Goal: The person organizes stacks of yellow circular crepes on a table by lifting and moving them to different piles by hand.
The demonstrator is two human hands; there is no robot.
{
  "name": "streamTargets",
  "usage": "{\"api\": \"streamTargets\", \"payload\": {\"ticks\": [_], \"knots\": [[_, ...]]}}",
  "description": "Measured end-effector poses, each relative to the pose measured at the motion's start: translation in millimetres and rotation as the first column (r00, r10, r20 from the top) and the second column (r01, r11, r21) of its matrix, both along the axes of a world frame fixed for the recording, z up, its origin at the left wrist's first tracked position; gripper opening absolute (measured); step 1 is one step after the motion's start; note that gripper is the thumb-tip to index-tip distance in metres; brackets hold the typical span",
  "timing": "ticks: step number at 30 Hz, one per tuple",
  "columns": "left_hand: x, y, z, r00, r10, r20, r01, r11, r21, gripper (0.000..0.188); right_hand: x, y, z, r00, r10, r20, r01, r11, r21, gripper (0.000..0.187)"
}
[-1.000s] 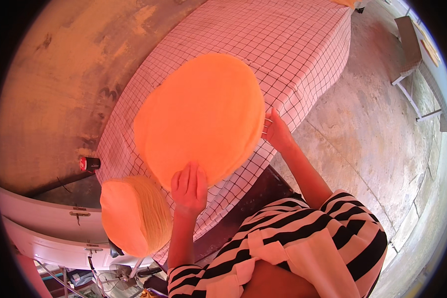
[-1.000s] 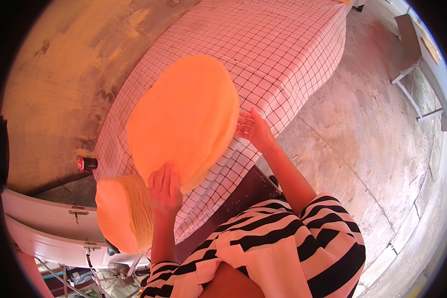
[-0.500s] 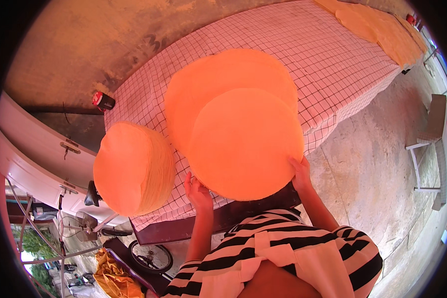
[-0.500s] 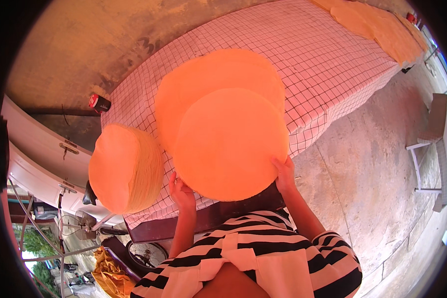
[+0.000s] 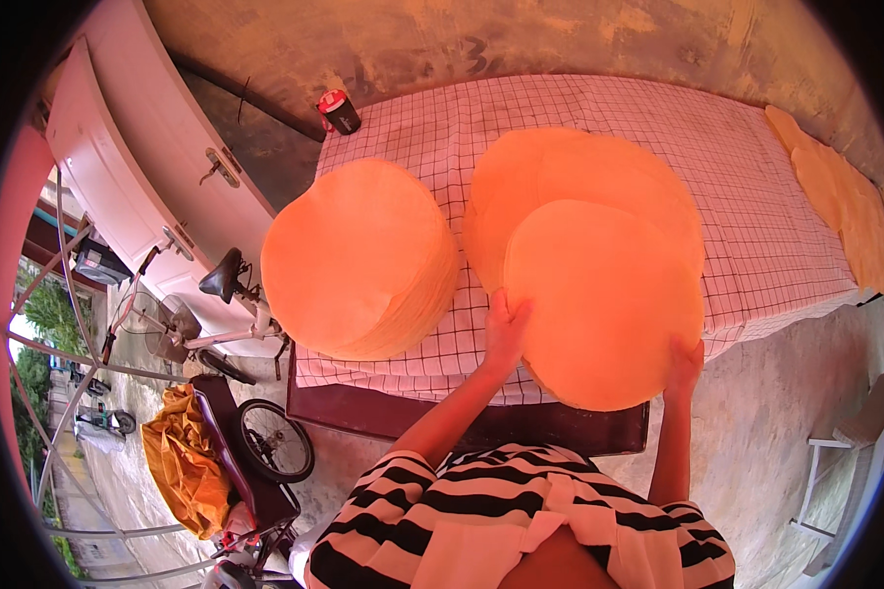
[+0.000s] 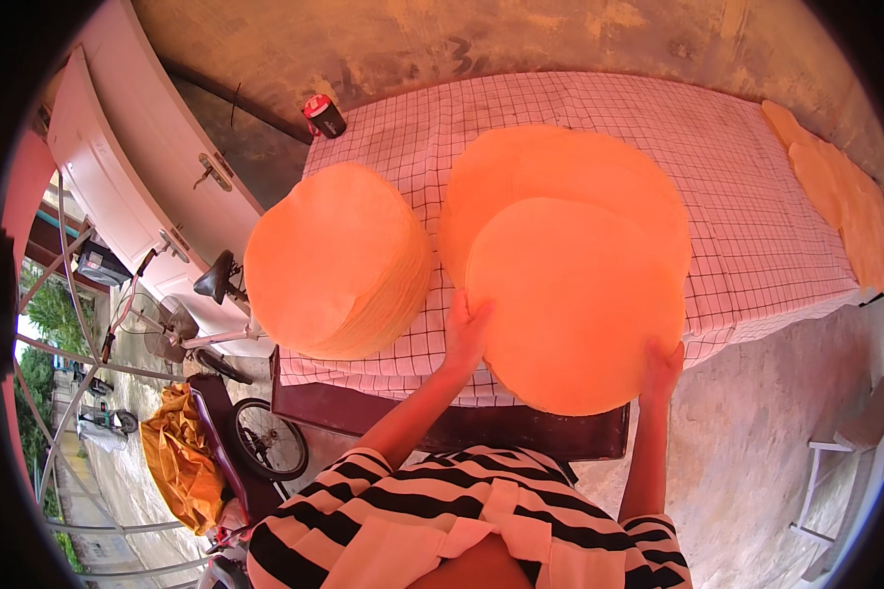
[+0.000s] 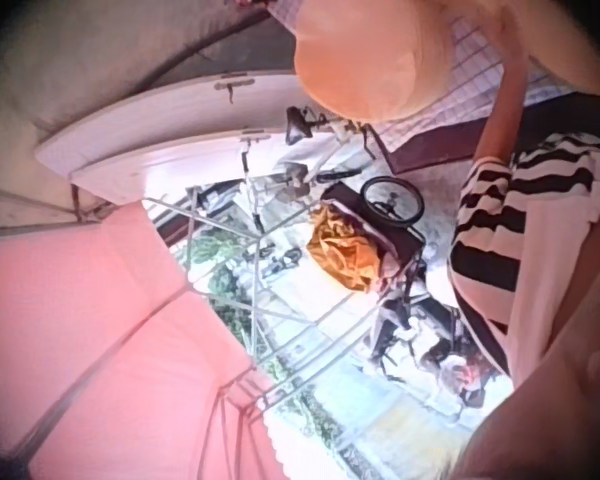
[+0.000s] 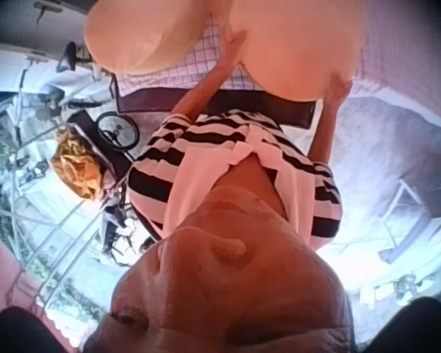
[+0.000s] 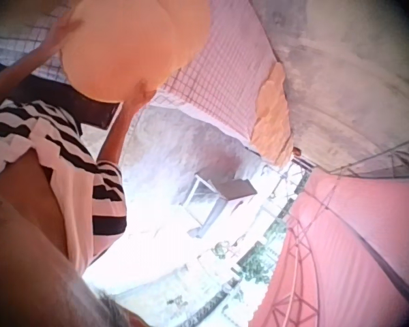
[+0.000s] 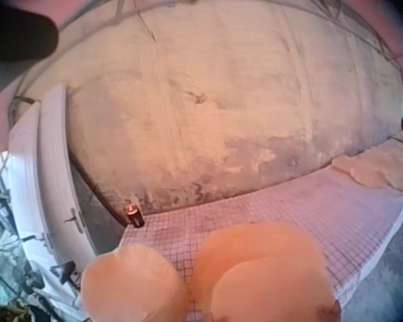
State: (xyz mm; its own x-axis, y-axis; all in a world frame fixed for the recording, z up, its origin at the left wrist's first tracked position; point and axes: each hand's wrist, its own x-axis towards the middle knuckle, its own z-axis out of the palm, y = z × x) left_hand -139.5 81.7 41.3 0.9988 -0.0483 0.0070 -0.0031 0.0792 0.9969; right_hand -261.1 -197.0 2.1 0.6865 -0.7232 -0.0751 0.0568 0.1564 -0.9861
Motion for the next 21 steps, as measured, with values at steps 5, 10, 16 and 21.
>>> {"api": "streamTargets", "payload": {"ticks": [5,10,16,21], "knots": [[22,55,69,0.989,0.045,0.139,-0.017,0.981,-0.195,0.025,39,57,87,0.977,0.099,0.187,-0.094,0.995,-0.038,0.034],[47,176,137,0.892,0.292,0.346,-0.204,0.941,-0.269,0.026,126,159,160,0.880,0.259,0.398,-0.280,0.960,-0.006,0.033],[74,321,163,0.839,0.473,0.269,-0.397,0.870,-0.294,0.025,221,297,181,0.735,0.422,0.532,-0.553,0.826,0.110,0.026],[75,375,82,0.814,0.576,0.078,-0.543,0.802,-0.251,0.027,253,343,123,0.792,0.570,0.216,-0.597,0.799,0.079,0.033]]}}
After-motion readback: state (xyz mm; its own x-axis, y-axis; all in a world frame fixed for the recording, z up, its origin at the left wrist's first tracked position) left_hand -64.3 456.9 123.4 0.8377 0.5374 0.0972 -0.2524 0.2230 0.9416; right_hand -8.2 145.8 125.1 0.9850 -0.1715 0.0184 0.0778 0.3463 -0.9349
